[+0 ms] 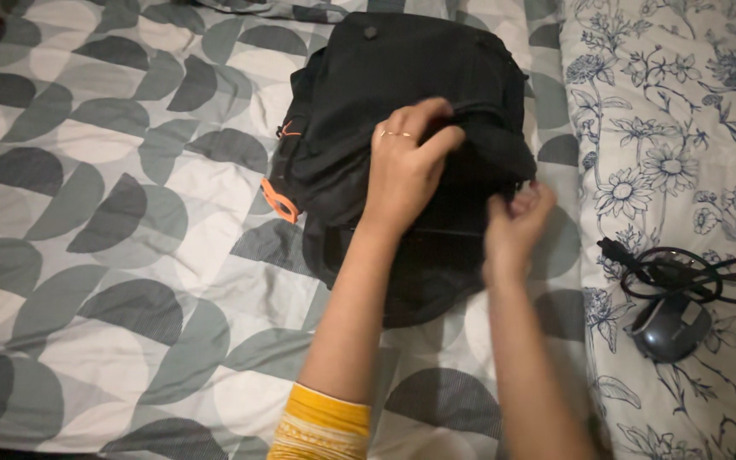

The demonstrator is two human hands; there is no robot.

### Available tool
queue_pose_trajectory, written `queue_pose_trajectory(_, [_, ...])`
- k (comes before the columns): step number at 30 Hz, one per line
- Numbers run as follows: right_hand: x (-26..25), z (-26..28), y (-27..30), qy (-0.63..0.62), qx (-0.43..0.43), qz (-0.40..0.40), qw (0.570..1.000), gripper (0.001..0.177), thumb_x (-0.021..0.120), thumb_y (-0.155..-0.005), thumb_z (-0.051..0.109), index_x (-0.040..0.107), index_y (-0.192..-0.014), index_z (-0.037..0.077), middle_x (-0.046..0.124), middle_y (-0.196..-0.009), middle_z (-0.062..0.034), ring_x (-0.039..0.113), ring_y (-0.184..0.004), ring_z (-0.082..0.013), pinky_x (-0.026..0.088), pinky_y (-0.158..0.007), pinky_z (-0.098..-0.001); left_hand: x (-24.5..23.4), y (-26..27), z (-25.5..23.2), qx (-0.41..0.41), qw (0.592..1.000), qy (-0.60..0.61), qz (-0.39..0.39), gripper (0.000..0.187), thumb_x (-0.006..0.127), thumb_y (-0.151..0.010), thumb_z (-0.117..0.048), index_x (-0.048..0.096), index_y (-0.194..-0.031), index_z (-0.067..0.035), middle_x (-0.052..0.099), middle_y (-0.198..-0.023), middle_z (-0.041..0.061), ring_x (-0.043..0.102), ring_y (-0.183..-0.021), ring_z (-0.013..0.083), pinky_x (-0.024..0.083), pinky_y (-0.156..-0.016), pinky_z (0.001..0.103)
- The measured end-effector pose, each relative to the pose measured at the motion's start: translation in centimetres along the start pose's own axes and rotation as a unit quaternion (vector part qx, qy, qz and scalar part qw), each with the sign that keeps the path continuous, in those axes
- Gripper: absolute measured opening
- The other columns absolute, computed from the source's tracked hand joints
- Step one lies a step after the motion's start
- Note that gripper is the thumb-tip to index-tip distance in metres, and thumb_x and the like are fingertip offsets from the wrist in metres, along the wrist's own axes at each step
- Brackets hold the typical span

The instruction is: The person opens a black backpack on a bed and removes items one at a time, including a charger with cable, a computer mouse, a laptop, a notebook, and a water bottle, placing them on the bed. They then carry the laptop and water bottle across the room and set them on a sofa and side table.

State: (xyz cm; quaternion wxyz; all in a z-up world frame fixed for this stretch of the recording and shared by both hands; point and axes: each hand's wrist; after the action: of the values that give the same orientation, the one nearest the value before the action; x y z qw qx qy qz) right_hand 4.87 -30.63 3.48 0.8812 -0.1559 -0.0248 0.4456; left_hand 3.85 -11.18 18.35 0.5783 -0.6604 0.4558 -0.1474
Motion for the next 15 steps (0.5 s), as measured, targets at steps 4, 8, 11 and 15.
queue_pose_trajectory(4, [0.0,4.6,6.4,0.073,-0.011,-0.019,0.997,0.067,0.081,-0.08,-0.003,0.047,-0.138,0.004,0.04,-0.137,-0.0191,0.048,-0.122,-0.0287,0.042,-0.108,-0.0399,0.3,0.6,0.8,0.019,1.0,-0.005,0.018,0.021,0.07,-0.084,-0.004,0.068,-0.102,-0.015,0.068,-0.121,-0.003,0.063,-0.109,0.0255,0.049,-0.091,0.043])
queue_pose_trajectory(8, [0.3,6.4,7.3,-0.145,0.126,-0.001,0.981,0.082,0.08,-0.077,-0.004,0.031,-0.142,0.004,0.045,-0.14,-0.012,0.05,-0.128,-0.0225,0.039,-0.11,-0.0345,-0.5,1.5,1.3,0.032,0.998,0.012,0.059,0.023,0.066,-0.085,-0.003,0.068,-0.104,-0.014,0.069,-0.126,-0.005,0.063,-0.112,0.0253,0.051,-0.093,0.042])
queue_pose_trajectory(11, [0.6,5.8,6.4,-0.274,0.197,-0.02,0.941,0.064,0.078,-0.076,-0.003,0.046,-0.131,-0.003,0.055,-0.129,-0.0173,0.058,-0.116,-0.0278,0.051,-0.101,-0.0358,-1.5,2.2,1.0,0.013,0.997,0.001,0.078,0.025,0.065,-0.087,-0.001,0.069,-0.107,-0.015,0.069,-0.132,-0.007,0.062,-0.12,0.022,0.049,-0.099,0.04])
queue_pose_trajectory(15, [2.1,3.3,5.4,-0.323,0.398,-0.013,0.858,0.05,0.083,-0.077,0.002,0.06,-0.121,0.0,0.058,-0.114,-0.0145,0.058,-0.103,-0.0262,0.056,-0.093,-0.0366,-2.9,2.9,0.5,0.022,0.992,-0.058,0.114,0.038,0.068,-0.085,-0.004,0.068,-0.12,-0.019,0.061,-0.144,-0.008,0.055,-0.131,0.019,0.04,-0.107,0.042])
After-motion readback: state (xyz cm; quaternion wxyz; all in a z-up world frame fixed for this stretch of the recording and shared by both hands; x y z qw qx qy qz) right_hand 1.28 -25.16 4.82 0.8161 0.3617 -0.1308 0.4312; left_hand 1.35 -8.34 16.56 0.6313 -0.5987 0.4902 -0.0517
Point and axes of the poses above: each hand's wrist, its own y-axis away from the middle knuckle, its own x-axis out of the palm, z = x × y
